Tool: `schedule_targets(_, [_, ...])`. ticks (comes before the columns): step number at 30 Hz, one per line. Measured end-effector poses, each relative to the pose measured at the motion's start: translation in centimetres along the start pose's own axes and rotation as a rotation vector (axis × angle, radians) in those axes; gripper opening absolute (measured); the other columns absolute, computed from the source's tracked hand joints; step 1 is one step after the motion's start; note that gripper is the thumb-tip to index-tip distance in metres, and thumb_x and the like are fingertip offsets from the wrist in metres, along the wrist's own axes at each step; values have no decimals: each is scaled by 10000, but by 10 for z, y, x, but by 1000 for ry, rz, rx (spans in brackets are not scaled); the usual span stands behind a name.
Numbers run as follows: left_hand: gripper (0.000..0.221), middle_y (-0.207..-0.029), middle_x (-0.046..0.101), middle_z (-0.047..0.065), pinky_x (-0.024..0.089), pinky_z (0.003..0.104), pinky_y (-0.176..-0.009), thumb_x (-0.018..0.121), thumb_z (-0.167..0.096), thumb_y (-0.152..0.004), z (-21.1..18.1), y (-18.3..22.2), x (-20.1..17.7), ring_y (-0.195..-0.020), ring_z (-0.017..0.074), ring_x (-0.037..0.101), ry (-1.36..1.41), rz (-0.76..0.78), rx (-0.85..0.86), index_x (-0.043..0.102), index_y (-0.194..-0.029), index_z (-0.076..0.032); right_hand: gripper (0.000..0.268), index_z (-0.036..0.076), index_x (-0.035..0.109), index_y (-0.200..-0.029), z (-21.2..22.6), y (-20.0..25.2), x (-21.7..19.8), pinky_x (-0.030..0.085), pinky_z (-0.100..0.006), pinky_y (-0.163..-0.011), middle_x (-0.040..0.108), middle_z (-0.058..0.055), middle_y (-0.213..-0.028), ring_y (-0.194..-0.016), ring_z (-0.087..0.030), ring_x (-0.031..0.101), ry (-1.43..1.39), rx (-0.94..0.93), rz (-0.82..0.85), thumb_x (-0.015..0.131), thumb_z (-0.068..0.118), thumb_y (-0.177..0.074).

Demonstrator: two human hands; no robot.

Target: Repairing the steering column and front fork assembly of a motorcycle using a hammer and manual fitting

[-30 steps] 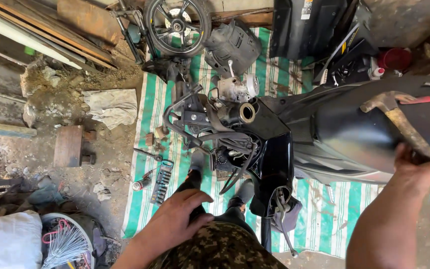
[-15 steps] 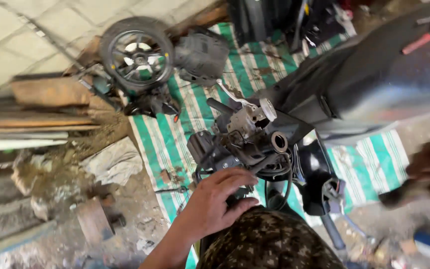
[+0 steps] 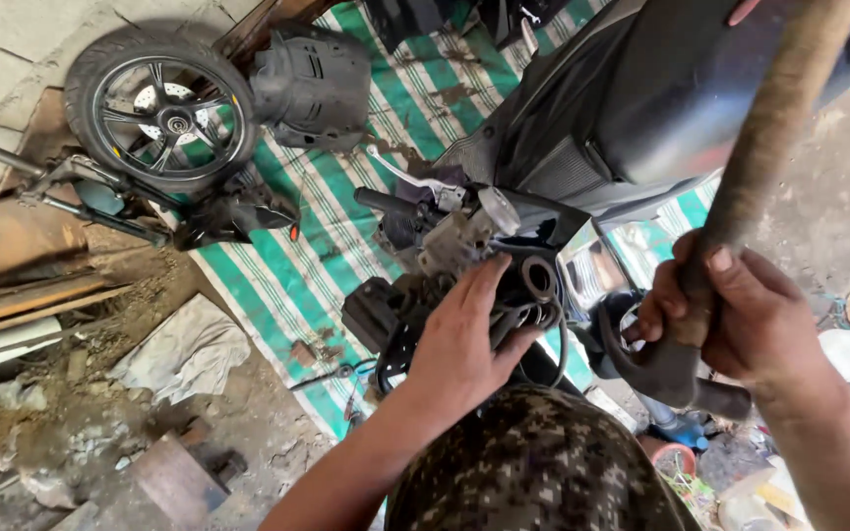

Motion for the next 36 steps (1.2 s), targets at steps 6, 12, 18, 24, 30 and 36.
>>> schedule_targets(6, [875, -1509, 672, 257, 528, 512, -1224, 834, -450, -1014, 4, -10, 28, -1380, 412, 675, -133, -141, 12, 433, -1639, 11, 277, 46, 528, -1031, 10, -61, 28, 521, -457, -526, 524, -148, -743, -529, -301, 556, 274, 171, -89, 603, 274, -1169])
schedule_targets(12, [925, -1345, 800, 159, 618, 405, -1076, 842, -575, -971, 3, -20, 27, -1272, 324, 767, -218, -130, -39, 483, -1631, -34, 406, -40, 553, -915, -7, -101, 35, 528, -482, -458, 540, -198, -700, -469, -372, 559, 356, 344, -182, 628, 280, -1154])
schedule_targets(18, [958, -1307, 814, 195, 658, 392, -1038, 925, -555, -929, 3, -20, 21, -1209, 312, 809, -181, -192, 38, 517, -1597, -2, 370, -2, 544, -925, -15, -116, 41, 490, -451, -414, 536, -170, -698, -474, -329, 555, 343, 448, -197, 652, 281, -1137])
schedule_targets(24, [853, -1388, 790, 165, 625, 376, -1074, 848, -546, -987, 0, -23, 17, -1238, 286, 792, -159, -151, 25, 553, -1567, 6, 383, 6, 520, -887, -14, -112, 47, 524, -498, -413, 527, -169, -689, -456, -318, 546, 281, 378, -148, 617, 271, -1146])
schedule_targets(30, [872, -1372, 806, 187, 661, 386, -1065, 918, -485, -983, 0, -21, 14, -1217, 301, 819, -162, -173, 64, 530, -1574, 26, 318, 21, 478, -998, -13, -113, 53, 520, -498, -490, 530, -183, -723, -473, -329, 524, 347, 423, -314, 639, 250, -1149])
schedule_targets(36, [727, -1448, 769, 140, 612, 416, -1165, 906, -421, -1002, 0, -22, 13, -1291, 319, 784, -180, -137, 87, 608, -1533, -25, 198, 41, 508, -1002, -20, -109, 52, 494, -355, -491, 558, -142, -737, -557, -277, 586, 340, 363, -271, 688, 77, -1075])
Point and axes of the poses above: each hand's wrist, its own y-axis away from the middle knuckle, its own x-axis out of the palm, z = x × y, the point moved 2 cm from there along -y, towards the middle knuckle
